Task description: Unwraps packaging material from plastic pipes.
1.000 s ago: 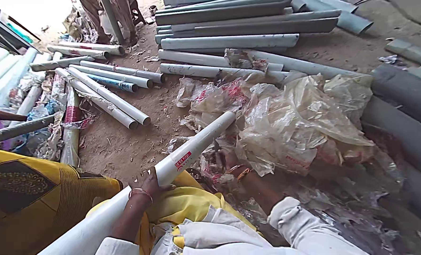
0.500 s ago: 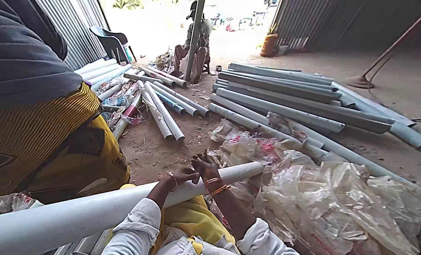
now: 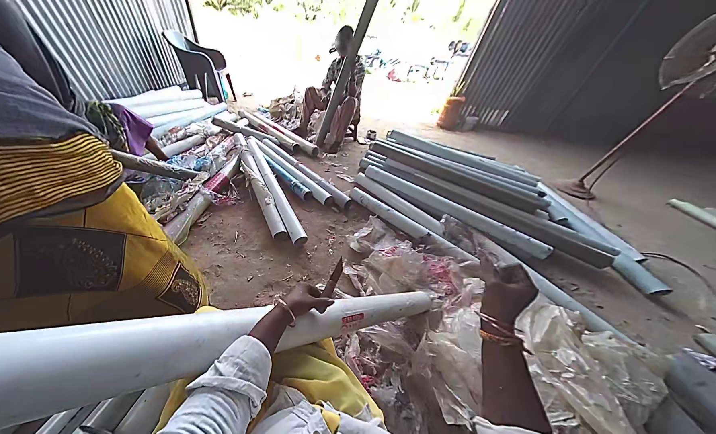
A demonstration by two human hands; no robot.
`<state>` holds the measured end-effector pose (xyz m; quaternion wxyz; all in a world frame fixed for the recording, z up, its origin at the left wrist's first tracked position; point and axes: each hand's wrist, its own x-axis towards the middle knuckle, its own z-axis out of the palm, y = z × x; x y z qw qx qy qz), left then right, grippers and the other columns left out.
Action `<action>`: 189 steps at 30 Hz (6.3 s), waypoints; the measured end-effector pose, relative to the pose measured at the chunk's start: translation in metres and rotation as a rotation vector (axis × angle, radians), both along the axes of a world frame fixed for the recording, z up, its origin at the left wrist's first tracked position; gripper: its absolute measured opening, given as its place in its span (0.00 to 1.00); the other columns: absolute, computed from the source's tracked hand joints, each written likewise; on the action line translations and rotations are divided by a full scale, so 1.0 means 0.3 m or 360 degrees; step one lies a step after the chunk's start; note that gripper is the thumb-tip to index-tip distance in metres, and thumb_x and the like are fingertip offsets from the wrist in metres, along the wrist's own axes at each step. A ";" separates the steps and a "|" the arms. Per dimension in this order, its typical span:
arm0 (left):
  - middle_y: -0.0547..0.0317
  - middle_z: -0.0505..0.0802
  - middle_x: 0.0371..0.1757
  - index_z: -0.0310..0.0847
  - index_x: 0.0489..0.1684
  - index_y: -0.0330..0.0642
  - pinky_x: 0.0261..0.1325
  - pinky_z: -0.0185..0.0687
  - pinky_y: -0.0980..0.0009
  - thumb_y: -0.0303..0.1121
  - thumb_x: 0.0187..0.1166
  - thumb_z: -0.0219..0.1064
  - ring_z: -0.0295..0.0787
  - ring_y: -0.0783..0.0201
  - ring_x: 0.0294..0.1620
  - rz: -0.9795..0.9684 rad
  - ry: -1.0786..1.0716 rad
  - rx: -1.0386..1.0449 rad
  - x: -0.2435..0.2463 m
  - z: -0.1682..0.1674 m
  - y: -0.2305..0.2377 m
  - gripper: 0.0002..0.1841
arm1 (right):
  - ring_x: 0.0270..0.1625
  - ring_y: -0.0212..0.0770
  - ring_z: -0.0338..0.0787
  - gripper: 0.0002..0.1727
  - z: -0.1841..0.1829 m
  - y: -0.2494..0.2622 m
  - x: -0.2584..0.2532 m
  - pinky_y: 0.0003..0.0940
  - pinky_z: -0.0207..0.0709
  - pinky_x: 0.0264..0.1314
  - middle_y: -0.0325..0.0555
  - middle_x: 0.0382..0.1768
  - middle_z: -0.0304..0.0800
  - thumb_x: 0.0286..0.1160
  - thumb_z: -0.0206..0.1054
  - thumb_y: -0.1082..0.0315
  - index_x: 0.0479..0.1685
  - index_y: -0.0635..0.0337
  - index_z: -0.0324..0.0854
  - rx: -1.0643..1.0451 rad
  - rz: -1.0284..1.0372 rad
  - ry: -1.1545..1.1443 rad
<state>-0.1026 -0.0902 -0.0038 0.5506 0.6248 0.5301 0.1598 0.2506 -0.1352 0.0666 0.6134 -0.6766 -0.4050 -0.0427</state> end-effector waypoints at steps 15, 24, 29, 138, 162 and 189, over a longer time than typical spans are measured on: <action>0.53 0.90 0.37 0.84 0.43 0.27 0.53 0.80 0.65 0.36 0.81 0.71 0.84 0.67 0.38 0.0161 -0.0116 0.0014 -0.009 -0.039 0.015 0.15 | 0.58 0.69 0.91 0.29 -0.457 -0.072 -0.157 0.65 0.76 0.65 0.71 0.47 0.93 0.90 0.59 0.50 0.44 0.73 0.90 -0.1507 0.0432 -0.0324; 0.59 0.88 0.31 0.83 0.38 0.29 0.49 0.80 0.70 0.34 0.81 0.71 0.83 0.72 0.33 0.0201 -0.0210 0.0018 -0.011 -0.029 -0.003 0.12 | 0.80 0.67 0.76 0.26 -0.455 -0.035 -0.215 0.58 0.67 0.82 0.70 0.78 0.74 0.77 0.59 0.82 0.77 0.65 0.76 -0.1916 0.0821 -0.0449; 0.60 0.87 0.32 0.83 0.41 0.29 0.49 0.79 0.72 0.33 0.81 0.70 0.82 0.73 0.33 0.0191 -0.0170 0.0003 -0.008 -0.012 -0.008 0.11 | 0.59 0.54 0.93 0.15 -0.492 -0.101 -0.209 0.48 0.80 0.71 0.63 0.60 0.91 0.85 0.59 0.77 0.64 0.69 0.86 -0.1755 0.1084 -0.0168; 0.31 0.88 0.59 0.79 0.63 0.27 0.69 0.73 0.38 0.53 0.67 0.81 0.84 0.38 0.64 -0.0484 0.1311 -0.0200 0.028 0.019 0.082 0.38 | 0.38 0.49 0.91 0.16 -0.599 -0.072 -0.568 0.47 0.83 0.51 0.60 0.40 0.93 0.79 0.73 0.64 0.51 0.71 0.88 -0.1087 0.0910 0.0524; 0.29 0.87 0.59 0.80 0.61 0.26 0.69 0.71 0.35 0.55 0.67 0.81 0.83 0.35 0.66 -0.0534 0.1354 -0.0131 0.037 0.028 0.056 0.38 | 0.27 0.37 0.85 0.15 -0.605 -0.110 -0.564 0.34 0.81 0.39 0.51 0.30 0.87 0.87 0.65 0.64 0.51 0.72 0.83 -0.1281 0.0754 0.0896; 0.32 0.86 0.65 0.78 0.69 0.33 0.70 0.69 0.32 0.55 0.60 0.85 0.80 0.35 0.71 -0.0433 0.1354 -0.0014 0.041 -0.007 0.012 0.43 | 0.43 0.48 0.90 0.21 -0.660 -0.083 -0.402 0.44 0.81 0.54 0.60 0.44 0.89 0.90 0.62 0.58 0.57 0.73 0.81 -0.1650 0.0416 0.0955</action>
